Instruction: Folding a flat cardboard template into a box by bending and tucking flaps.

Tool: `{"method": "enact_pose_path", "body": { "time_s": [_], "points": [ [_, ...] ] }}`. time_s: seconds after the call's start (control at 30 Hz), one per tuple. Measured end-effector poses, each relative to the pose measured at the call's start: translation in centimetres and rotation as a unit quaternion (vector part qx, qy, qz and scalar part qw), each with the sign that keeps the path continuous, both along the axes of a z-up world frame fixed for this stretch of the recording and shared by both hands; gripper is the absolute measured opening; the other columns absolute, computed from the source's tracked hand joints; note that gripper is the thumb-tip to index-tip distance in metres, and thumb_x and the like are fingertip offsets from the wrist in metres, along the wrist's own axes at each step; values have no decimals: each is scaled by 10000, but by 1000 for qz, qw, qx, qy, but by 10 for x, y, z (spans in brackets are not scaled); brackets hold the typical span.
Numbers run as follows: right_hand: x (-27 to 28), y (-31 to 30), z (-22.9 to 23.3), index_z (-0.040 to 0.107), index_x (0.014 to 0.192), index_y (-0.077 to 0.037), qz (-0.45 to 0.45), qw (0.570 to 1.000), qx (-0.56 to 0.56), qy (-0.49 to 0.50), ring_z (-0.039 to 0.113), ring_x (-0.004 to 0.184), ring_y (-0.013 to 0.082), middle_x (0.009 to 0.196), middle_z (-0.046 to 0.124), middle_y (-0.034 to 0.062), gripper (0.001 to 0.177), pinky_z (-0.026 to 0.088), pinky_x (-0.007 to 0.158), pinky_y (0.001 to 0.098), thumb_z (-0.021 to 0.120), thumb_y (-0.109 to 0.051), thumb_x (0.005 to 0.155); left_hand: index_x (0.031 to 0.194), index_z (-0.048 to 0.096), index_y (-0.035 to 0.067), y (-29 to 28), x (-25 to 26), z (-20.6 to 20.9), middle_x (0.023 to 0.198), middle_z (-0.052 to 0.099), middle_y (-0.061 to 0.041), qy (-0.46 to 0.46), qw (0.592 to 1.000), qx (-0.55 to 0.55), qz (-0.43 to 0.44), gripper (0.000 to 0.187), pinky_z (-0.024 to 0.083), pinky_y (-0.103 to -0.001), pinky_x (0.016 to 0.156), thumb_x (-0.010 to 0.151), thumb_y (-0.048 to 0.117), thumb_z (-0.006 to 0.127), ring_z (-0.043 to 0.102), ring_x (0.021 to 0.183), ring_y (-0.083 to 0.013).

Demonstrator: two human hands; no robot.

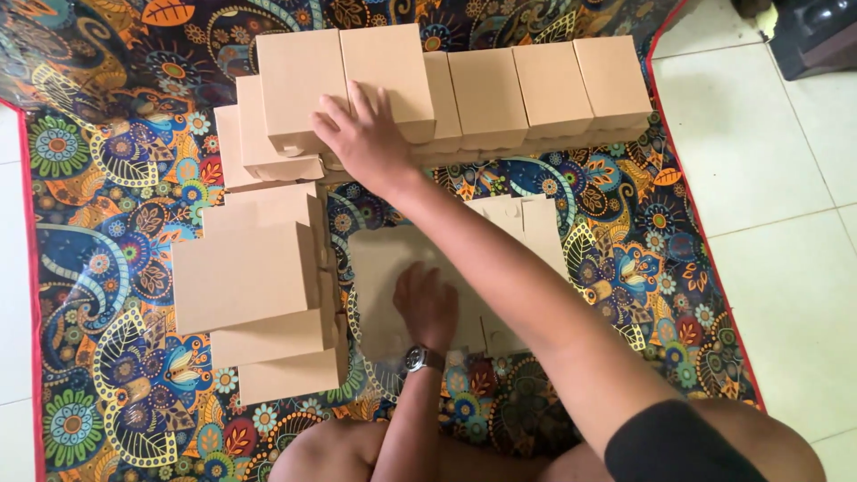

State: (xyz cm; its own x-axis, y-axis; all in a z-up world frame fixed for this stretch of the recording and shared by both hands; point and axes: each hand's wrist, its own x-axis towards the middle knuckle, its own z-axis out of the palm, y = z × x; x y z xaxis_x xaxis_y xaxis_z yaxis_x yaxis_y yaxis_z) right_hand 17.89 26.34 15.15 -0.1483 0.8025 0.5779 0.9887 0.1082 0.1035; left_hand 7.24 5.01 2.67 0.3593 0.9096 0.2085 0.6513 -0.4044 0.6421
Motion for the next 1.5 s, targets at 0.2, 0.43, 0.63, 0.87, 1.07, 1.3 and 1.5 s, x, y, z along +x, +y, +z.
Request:
{"method": "enact_pose_path", "body": {
  "time_s": [0.2, 0.43, 0.63, 0.87, 1.07, 1.3, 1.5],
  "points": [
    [3, -4, 2, 596, 1167, -140, 0, 1000, -8, 3, 481, 1251, 438, 1313, 532, 71, 285, 421, 1037, 709, 696, -79, 908, 982, 736, 75, 3, 1, -11, 1246, 640, -136, 6, 1000, 15, 2, 292, 438, -511, 979, 724, 204, 686, 563, 1184, -356],
    [14, -157, 20, 652, 1152, -46, 149, 984, -25, 91, 579, 1202, 413, 1253, 596, 181, 232, 519, 968, 577, 439, -78, 1066, 1211, 689, 176, 4, 0, -63, 1382, 576, -52, 45, 997, 22, -53, 470, 354, -593, 1085, 772, 343, 716, 459, 1359, -324],
    [36, -359, -93, 579, 1298, 6, 8, 886, -463, -9, 492, 1176, 499, 1362, 476, 249, 654, 522, 830, 629, 778, -323, 769, 1522, 456, 231, -24, -18, -8, 1624, 353, -97, 213, 928, -57, -302, 1028, 197, -678, 1199, 631, 551, 857, 244, 1506, -428],
    [50, -394, -179, 677, 901, -67, 27, 982, -173, -70, 672, 776, 399, 920, 609, 171, 102, 595, 495, 390, 649, -121, 819, 1508, 501, 231, -44, -36, -22, 1662, 326, -82, 248, 917, -37, -310, 908, 193, -639, 1230, 724, 540, 838, 191, 1540, -447],
    [75, -378, -166, 593, 1216, -47, 25, 932, -362, 15, 631, 988, 428, 1050, 599, 151, 691, 636, 693, 492, 880, -405, 698, 1427, 592, 295, -55, -57, -50, 1589, 439, -26, 258, 925, 19, -277, 592, 334, -605, 1185, 874, 486, 681, 303, 1506, -393],
    [56, -368, -130, 601, 1254, -82, 46, 911, -410, -18, 660, 971, 456, 1079, 618, 201, 447, 634, 686, 504, 772, -135, 844, 1343, 645, 340, -53, -56, -65, 1539, 479, 17, 258, 927, 61, -266, 471, 392, -586, 1146, 883, 432, 691, 329, 1491, -373],
    [60, -369, -110, 623, 1301, -74, 53, 890, -451, -28, 657, 1048, 466, 1179, 644, 225, 428, 627, 733, 495, 677, -328, 962, 1333, 645, 318, -52, -54, -51, 1545, 466, 0, 251, 929, 19, -272, 520, 365, -603, 1170, 836, 448, 724, 313, 1497, -381]
  ]
}}
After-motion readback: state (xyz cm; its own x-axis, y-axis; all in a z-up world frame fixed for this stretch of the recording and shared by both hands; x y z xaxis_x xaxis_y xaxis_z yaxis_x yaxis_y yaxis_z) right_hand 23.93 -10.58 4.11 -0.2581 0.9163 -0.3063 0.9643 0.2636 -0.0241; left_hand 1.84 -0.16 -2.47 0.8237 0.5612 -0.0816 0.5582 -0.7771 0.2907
